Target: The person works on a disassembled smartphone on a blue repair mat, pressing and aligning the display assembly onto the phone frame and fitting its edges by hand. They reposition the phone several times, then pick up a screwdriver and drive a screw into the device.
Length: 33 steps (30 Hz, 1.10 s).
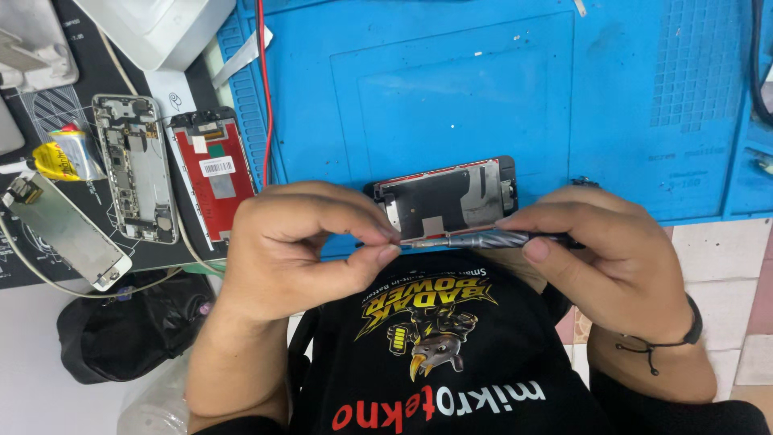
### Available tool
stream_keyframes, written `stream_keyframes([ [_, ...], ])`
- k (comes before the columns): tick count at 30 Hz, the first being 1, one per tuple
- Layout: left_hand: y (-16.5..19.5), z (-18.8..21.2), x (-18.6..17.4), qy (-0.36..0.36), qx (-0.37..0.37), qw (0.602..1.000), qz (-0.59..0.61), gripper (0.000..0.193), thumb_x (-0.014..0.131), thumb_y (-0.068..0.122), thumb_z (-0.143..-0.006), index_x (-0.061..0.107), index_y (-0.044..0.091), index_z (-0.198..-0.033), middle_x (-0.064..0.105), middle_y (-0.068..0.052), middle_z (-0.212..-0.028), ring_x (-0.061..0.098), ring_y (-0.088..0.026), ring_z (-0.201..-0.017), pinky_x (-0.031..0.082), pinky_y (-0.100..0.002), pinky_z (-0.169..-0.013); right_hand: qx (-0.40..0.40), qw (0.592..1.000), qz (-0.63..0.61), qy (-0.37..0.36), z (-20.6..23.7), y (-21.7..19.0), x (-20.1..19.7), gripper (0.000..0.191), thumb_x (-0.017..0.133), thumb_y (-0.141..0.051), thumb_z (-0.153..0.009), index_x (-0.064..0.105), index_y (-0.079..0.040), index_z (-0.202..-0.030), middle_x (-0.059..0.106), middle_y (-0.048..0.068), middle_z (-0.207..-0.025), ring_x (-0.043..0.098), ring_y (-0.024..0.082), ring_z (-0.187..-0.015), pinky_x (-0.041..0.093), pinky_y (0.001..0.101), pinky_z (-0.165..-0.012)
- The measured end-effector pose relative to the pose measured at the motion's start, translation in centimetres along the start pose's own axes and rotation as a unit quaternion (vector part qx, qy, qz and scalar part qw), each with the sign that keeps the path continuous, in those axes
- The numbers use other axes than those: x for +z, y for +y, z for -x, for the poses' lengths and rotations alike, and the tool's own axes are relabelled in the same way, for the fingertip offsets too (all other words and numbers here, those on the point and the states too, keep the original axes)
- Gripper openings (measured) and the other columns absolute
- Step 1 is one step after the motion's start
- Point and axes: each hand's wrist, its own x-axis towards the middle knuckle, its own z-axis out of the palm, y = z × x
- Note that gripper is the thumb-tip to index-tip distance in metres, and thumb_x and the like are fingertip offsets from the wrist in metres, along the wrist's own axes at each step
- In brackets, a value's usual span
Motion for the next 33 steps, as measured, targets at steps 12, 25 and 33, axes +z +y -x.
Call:
stream_keyframes([
  [12,-0.5,-0.4,0.3,-0.031,0.009,0.998,0.049,0.015,0.084,-0.005,-0.085,0.075,0.000,-0.096,0.077,-0.011,-0.099,0.077,-0.016,-0.087,0.063,-0.026,-0.077,0.022,1.000,-0.003,-0.011,0.2,0.5,-0.4,0.023,0.069,-0.005,-0.089,0.074,-0.001,-0.110,0.070,0.007,-0.090,0.062,0.012,-0.071,0.046,0.0253,-0.060],
  [25,-0.9,-0.6,-0.1,-0.021,0.021,0.999,0.039,0.026,0.088,0.000,-0.086,0.074,0.000,-0.108,0.077,-0.012,-0.107,0.077,-0.016,-0.093,0.063,-0.026,-0.084,0.026,0.998,-0.057,0.006,0.0,0.6,0.0,0.022,0.065,-0.002,-0.091,0.071,0.003,-0.112,0.072,0.011,-0.099,0.066,0.014,-0.083,0.048,0.0261,-0.071],
  [33,-0.9,-0.6,-0.1,-0.021,0.043,0.998,0.036,0.028,0.088,0.000,-0.086,0.074,0.000,-0.111,0.077,-0.012,-0.106,0.076,-0.015,-0.089,0.063,-0.026,-0.081,0.088,0.994,-0.056,0.023,0.4,0.6,0.6,0.018,0.064,-0.006,-0.094,0.075,0.003,-0.105,0.073,0.011,-0.090,0.064,0.014,-0.074,0.046,0.0266,-0.064],
])
